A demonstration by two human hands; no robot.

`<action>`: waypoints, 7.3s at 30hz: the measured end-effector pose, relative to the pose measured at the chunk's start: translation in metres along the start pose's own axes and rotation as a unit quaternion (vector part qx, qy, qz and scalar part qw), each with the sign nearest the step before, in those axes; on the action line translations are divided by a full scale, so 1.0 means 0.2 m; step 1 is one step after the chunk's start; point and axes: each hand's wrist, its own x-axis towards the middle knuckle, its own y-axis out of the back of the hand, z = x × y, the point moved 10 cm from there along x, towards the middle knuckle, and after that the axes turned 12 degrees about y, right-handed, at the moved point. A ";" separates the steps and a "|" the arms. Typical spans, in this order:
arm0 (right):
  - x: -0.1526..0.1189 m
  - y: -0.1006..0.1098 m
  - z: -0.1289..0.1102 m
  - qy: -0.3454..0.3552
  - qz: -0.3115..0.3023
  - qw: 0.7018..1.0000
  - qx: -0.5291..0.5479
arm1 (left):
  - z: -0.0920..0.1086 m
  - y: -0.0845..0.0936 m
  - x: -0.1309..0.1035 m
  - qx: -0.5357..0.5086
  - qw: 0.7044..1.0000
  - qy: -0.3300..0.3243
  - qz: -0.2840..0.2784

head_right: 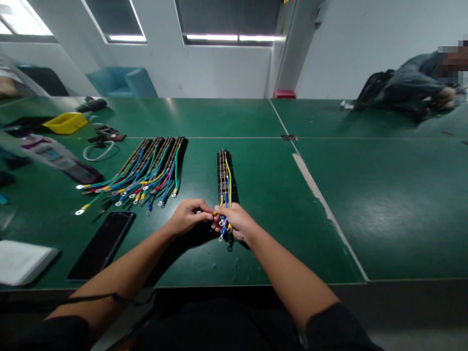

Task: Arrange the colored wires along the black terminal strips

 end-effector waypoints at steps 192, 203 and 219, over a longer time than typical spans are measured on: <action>0.02 0.02 0.01 0.012 0.005 0.990 0.139 | -0.05 -0.17 -0.01 -0.028 0.971 0.122 -0.202; 0.02 0.01 0.02 0.001 -0.009 0.989 0.150 | -0.01 -0.18 -0.01 -0.011 0.972 0.076 -0.221; 0.02 0.00 0.01 0.000 -0.032 0.985 0.168 | -0.02 -0.19 -0.01 -0.014 0.971 0.071 -0.229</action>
